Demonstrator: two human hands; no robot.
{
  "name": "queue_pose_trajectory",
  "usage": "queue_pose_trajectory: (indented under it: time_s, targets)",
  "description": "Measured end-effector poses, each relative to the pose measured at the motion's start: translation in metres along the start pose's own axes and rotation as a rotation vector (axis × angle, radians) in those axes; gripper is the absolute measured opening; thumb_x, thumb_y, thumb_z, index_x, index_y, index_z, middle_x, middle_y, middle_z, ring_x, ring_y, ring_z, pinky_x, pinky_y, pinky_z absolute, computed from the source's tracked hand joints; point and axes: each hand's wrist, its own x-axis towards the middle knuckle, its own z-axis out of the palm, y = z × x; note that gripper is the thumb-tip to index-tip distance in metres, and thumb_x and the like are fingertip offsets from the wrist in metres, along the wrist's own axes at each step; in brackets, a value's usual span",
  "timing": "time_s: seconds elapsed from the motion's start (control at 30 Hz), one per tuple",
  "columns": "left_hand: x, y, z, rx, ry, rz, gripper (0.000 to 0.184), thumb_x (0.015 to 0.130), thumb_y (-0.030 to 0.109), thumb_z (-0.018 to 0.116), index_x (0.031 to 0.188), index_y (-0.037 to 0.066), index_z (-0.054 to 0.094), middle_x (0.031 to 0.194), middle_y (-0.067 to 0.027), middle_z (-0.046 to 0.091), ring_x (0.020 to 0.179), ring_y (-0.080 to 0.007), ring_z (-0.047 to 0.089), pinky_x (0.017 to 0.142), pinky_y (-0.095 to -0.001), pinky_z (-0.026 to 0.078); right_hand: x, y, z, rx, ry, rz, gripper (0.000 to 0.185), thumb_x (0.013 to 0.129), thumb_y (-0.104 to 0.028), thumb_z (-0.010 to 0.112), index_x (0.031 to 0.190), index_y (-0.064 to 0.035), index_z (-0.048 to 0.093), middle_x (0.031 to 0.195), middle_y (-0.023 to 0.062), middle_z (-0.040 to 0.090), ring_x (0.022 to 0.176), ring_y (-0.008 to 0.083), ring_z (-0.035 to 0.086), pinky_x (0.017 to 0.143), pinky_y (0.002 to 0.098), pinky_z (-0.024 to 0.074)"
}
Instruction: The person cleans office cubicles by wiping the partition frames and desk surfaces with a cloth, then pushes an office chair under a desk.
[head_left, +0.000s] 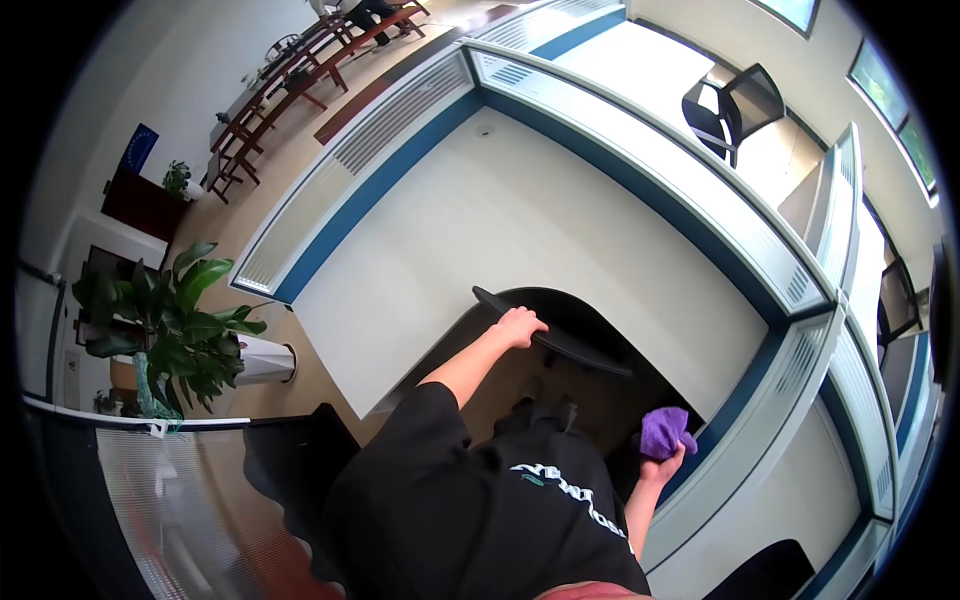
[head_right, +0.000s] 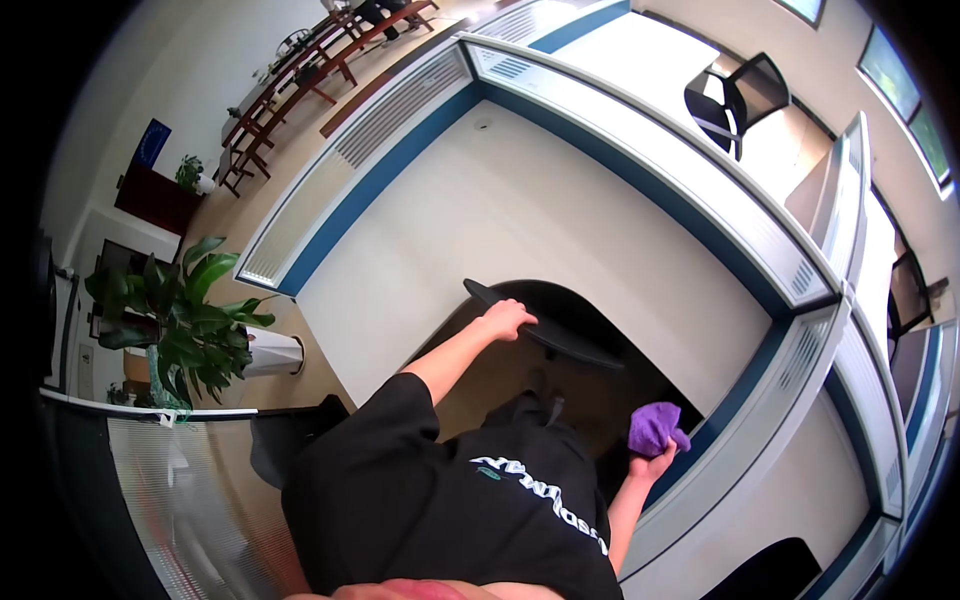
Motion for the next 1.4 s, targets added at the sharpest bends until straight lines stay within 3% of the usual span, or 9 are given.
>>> queue_pose_trajectory:
  time_s: [0.1, 0.2, 0.33, 0.43, 0.63, 0.8, 1.07, 1.17, 1.4]
  targets:
    - [-0.008, 0.068, -0.009, -0.339, 0.314, 0.135, 0.077, 0.068, 0.013, 0.079, 0.141, 0.019, 0.056, 0.137, -0.018, 0.055, 0.131, -0.0367, 0.049, 0.11, -0.0423, 0.044, 0.006, -0.02, 0.021, -0.027, -0.06, 0.038, 0.048, 0.088, -0.024, 0.061, 0.133, -0.0061, 0.058, 0.13, 0.0125, 0.064, 0.121, 0.0323, 0.062, 0.106, 0.0496, 0.0491]
    - [-0.014, 0.16, -0.047, -0.623, 0.477, 0.416, 0.074, 0.07, 0.018, 0.081, 0.139, 0.008, 0.055, 0.135, -0.0162, 0.055, 0.129, -0.0341, 0.051, 0.111, -0.0424, 0.042, -0.01, -0.03, 0.071, -0.05, -0.115, 0.053, 0.044, 0.091, -0.024, 0.06, 0.13, -0.0029, 0.059, 0.129, 0.0147, 0.066, 0.121, 0.0332, 0.062, 0.105, 0.0513, 0.0496]
    - [-0.02, 0.256, -0.078, -0.738, 0.562, 0.414, 0.083, 0.071, 0.022, 0.089, 0.143, 0.009, 0.049, 0.137, -0.015, 0.053, 0.128, -0.0322, 0.052, 0.108, -0.0415, 0.044, 0.023, -0.051, 0.064, 0.139, -0.181, 0.132, 0.037, 0.092, -0.023, 0.06, 0.122, -0.0016, 0.063, 0.121, 0.0132, 0.07, 0.112, 0.0281, 0.067, 0.105, 0.0451, 0.0507]
    - [-0.004, 0.292, -0.065, -0.971, 0.413, 0.336, 0.09, 0.069, 0.028, 0.093, 0.144, 0.009, 0.047, 0.132, -0.0104, 0.054, 0.123, -0.0259, 0.054, 0.102, -0.0422, 0.047, 0.017, -0.081, 0.098, 0.118, -0.138, 0.11, 0.039, 0.092, -0.023, 0.059, 0.124, -0.0009, 0.062, 0.122, 0.0139, 0.069, 0.113, 0.0291, 0.066, 0.105, 0.0461, 0.0503]
    - [0.027, 0.293, -0.049, -1.234, -0.062, 0.374, 0.102, 0.071, 0.026, 0.093, 0.151, 0.012, 0.033, 0.133, -0.0147, 0.053, 0.124, -0.0268, 0.054, 0.104, -0.0441, 0.047, 0.024, -0.076, 0.129, 0.061, -0.234, 0.018, 0.052, 0.09, -0.024, 0.058, 0.136, 0.0003, 0.054, 0.13, 0.0171, 0.064, 0.121, 0.0339, 0.062, 0.109, 0.0505, 0.0473]
    - [0.079, 0.301, -0.057, -1.471, -0.245, 0.534, 0.109, 0.075, 0.023, 0.091, 0.159, 0.011, 0.021, 0.137, -0.0155, 0.052, 0.127, -0.027, 0.054, 0.107, -0.0434, 0.047, 0.042, -0.087, 0.127, -0.015, -0.236, 0.02, 0.057, 0.091, -0.026, 0.058, 0.141, 0.0006, 0.049, 0.139, 0.0186, 0.058, 0.127, 0.0357, 0.057, 0.112, 0.0521, 0.0438]
    - [0.151, 0.293, -0.077, -1.48, -0.24, 0.471, 0.107, 0.074, 0.022, 0.092, 0.157, 0.007, 0.025, 0.143, -0.0173, 0.051, 0.132, -0.0277, 0.051, 0.111, -0.0416, 0.042, 0.083, -0.086, 0.146, -0.078, -0.205, -0.02, 0.057, 0.09, -0.022, 0.064, 0.141, -0.0006, 0.048, 0.136, 0.0168, 0.06, 0.125, 0.0326, 0.059, 0.111, 0.0494, 0.0448]
    - [0.163, 0.289, -0.064, -1.557, -0.054, 0.565, 0.108, 0.071, 0.017, 0.091, 0.157, 0.008, 0.026, 0.145, -0.0167, 0.051, 0.135, -0.0274, 0.048, 0.115, -0.0414, 0.038, 0.088, -0.072, 0.118, -0.132, -0.19, -0.005, 0.056, 0.092, -0.02, 0.067, 0.142, -0.0036, 0.048, 0.137, 0.0142, 0.059, 0.125, 0.0291, 0.058, 0.113, 0.0473, 0.0429]
    - [0.154, 0.284, -0.076, -1.562, -0.179, 0.477, 0.116, 0.069, 0.019, 0.093, 0.159, 0.01, 0.02, 0.144, -0.0155, 0.048, 0.13, -0.0252, 0.051, 0.11, -0.0394, 0.043, 0.08, -0.093, 0.122, -0.124, -0.228, 0.045, 0.056, 0.094, -0.024, 0.067, 0.143, -0.0044, 0.048, 0.14, 0.0143, 0.058, 0.129, 0.0301, 0.055, 0.115, 0.0487, 0.0394]
